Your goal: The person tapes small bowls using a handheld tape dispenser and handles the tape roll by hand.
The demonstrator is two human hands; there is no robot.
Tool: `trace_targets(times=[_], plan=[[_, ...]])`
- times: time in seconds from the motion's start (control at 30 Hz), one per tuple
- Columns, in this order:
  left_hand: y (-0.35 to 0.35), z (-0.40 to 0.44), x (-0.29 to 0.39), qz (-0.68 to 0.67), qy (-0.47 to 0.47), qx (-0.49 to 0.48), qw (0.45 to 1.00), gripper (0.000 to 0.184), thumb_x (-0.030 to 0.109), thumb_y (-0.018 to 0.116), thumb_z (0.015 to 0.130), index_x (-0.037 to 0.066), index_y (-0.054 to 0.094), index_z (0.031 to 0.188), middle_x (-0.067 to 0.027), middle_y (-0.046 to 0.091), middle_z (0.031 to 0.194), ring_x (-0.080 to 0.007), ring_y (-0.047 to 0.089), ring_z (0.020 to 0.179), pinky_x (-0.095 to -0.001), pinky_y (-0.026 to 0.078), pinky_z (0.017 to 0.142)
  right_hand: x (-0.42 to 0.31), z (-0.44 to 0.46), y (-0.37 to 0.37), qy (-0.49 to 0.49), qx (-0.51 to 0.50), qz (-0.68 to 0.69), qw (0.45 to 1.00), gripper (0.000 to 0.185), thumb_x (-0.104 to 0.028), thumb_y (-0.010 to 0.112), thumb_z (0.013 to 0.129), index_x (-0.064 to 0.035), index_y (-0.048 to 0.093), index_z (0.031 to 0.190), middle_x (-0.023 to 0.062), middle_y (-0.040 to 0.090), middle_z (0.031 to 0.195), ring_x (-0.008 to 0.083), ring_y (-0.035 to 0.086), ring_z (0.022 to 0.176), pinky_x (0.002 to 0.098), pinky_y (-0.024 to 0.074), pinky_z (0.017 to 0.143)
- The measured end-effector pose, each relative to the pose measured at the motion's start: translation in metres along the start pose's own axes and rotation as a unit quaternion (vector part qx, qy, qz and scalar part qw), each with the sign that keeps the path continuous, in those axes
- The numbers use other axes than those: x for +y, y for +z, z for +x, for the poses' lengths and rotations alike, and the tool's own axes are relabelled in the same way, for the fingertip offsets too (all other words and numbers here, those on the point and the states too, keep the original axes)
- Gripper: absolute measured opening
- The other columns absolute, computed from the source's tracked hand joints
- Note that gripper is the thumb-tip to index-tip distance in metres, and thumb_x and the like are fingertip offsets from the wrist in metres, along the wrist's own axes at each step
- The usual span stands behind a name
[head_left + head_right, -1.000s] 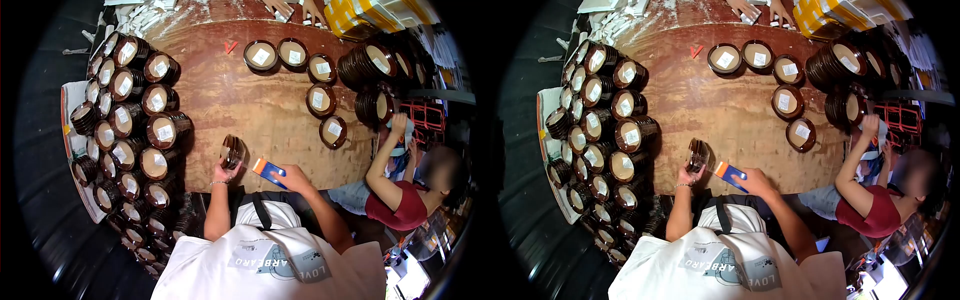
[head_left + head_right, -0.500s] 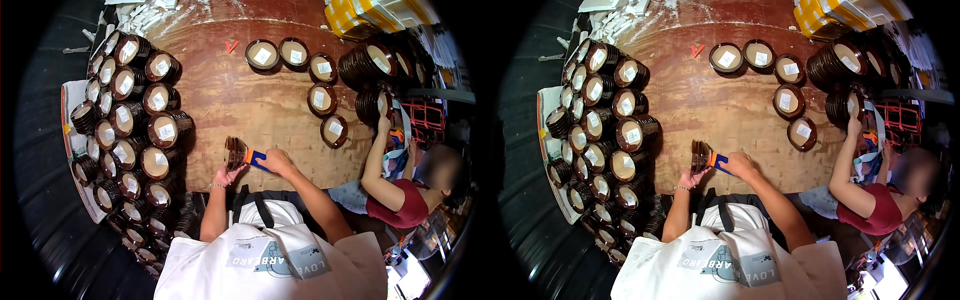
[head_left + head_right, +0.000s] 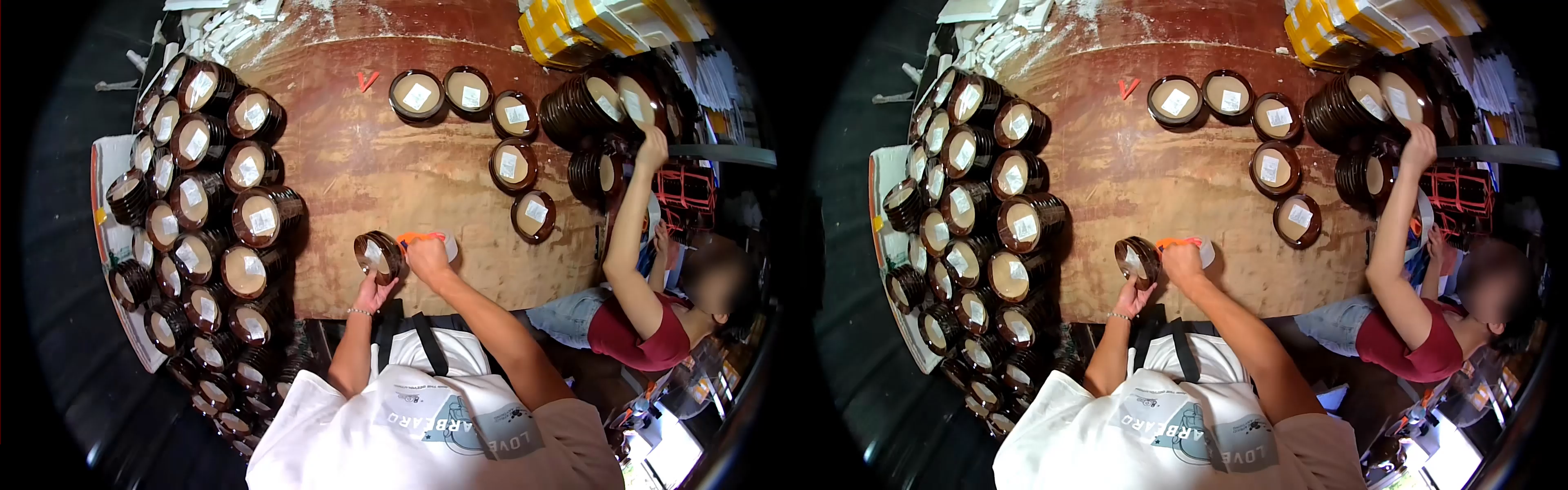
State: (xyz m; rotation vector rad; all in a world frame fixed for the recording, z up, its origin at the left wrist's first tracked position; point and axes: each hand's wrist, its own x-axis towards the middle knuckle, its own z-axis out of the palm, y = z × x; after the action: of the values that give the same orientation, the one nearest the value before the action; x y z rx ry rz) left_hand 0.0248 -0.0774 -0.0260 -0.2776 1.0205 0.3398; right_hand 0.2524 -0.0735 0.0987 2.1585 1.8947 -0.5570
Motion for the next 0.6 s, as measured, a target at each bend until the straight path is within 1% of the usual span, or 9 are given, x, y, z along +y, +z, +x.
trace_targets(times=[0.03,0.07,0.1,0.17,0.2,0.33,0.37,0.43,0.6], plan=[[-0.002,-0.001,-0.002,-0.001,0.006,0.005,1.0,0.04,0.03,0.055,0.107,0.004,0.054,0.138,-0.0132,0.063,0.138,-0.0303,0.064,0.122,-0.0499,0.058,0.103,0.001,-0.005,0.001,-0.013,0.038,0.015,0.999,0.014,-0.019,0.065,0.085,-0.0164,0.077,0.079,0.0026,0.075,0.077,0.0185,0.073,0.068,0.038,0.0523,0.054],[-0.002,0.0,-0.002,-0.023,0.011,0.014,1.0,0.036,0.028,0.051,0.108,0.004,0.057,0.135,-0.0165,0.068,0.127,-0.0293,0.071,0.108,-0.0445,0.064,0.09,0.002,-0.005,0.009,-0.017,0.042,0.012,0.999,0.014,-0.019,0.065,0.085,-0.0164,0.077,0.079,0.0026,0.075,0.077,0.0185,0.073,0.068,0.038,0.0523,0.054],[-0.009,0.003,0.005,-0.024,0.015,0.009,1.0,0.036,0.028,0.051,0.108,0.004,0.057,0.135,-0.0165,0.068,0.127,-0.0293,0.071,0.108,-0.0445,0.064,0.09,0.003,-0.002,0.026,-0.106,0.06,-0.034,0.992,0.014,-0.02,0.065,0.085,-0.0166,0.077,0.079,0.0022,0.075,0.077,0.0188,0.073,0.068,0.0393,0.0514,0.055],[-0.037,0.008,0.027,-0.118,-0.18,-0.209,0.954,0.034,0.026,0.047,0.109,0.004,0.059,0.131,-0.0191,0.072,0.111,-0.0258,0.076,0.086,-0.0366,0.066,0.075,-0.01,-0.002,0.032,-0.197,0.081,-0.08,0.974,0.014,-0.021,0.066,0.085,-0.0168,0.077,0.078,0.0019,0.074,0.077,0.0192,0.073,0.068,0.0405,0.0506,0.055],[-0.007,-0.011,0.028,-0.09,-0.12,-0.106,0.983,0.036,0.025,0.045,0.109,-0.001,0.061,0.127,-0.0187,0.074,0.095,-0.0219,0.074,0.068,-0.0286,0.065,0.063,-0.029,-0.002,0.023,-0.117,0.062,-0.063,0.989,0.014,-0.022,0.067,0.084,-0.0146,0.077,0.079,0.0037,0.074,0.075,0.0187,0.072,0.066,0.0396,0.0513,0.055],[-0.031,-0.001,0.024,-0.304,-0.238,-0.122,0.915,0.038,0.024,0.046,0.108,-0.01,0.059,0.121,-0.0172,0.072,0.086,-0.0207,0.073,0.069,-0.0257,0.064,0.061,-0.023,-0.037,0.002,0.028,0.06,0.055,0.996,0.025,-0.032,0.072,0.084,-0.0076,0.075,0.081,0.01,0.073,0.073,0.0264,0.072,0.066,0.0427,0.0542,0.057],[-0.017,-0.005,0.027,-0.252,-0.185,-0.099,0.945,0.033,0.021,0.047,0.108,-0.008,0.058,0.119,-0.0155,0.072,0.087,-0.0171,0.071,0.067,-0.025,0.062,0.059,-0.003,-0.036,-0.022,0.066,0.11,0.11,0.986,0.031,-0.037,0.074,0.084,-0.0061,0.075,0.081,0.0121,0.073,0.073,0.0297,0.073,0.067,0.0447,0.0554,0.059],[-0.008,-0.016,0.029,-0.244,-0.159,-0.148,0.945,0.027,0.019,0.047,0.108,-0.006,0.055,0.116,-0.014,0.071,0.091,-0.0142,0.067,0.064,-0.0244,0.059,0.054,0.024,-0.056,-0.055,0.134,0.036,0.159,0.977,0.045,-0.047,0.076,0.086,-0.0028,0.073,0.088,0.0183,0.072,0.076,0.0378,0.072,0.07,0.0488,0.0565,0.066],[-0.02,-0.048,0.041,-0.034,-0.06,-0.152,0.986,0.021,0.015,0.048,0.108,-0.005,0.055,0.113,-0.0126,0.07,0.088,-0.0112,0.062,0.06,-0.0227,0.055,0.051,0.045,-0.075,-0.06,0.174,0.157,0.269,0.934,0.046,-0.047,0.071,0.091,-0.0005,0.071,0.093,0.0235,0.072,0.085,0.0429,0.07,0.081,0.0509,0.055,0.073]])
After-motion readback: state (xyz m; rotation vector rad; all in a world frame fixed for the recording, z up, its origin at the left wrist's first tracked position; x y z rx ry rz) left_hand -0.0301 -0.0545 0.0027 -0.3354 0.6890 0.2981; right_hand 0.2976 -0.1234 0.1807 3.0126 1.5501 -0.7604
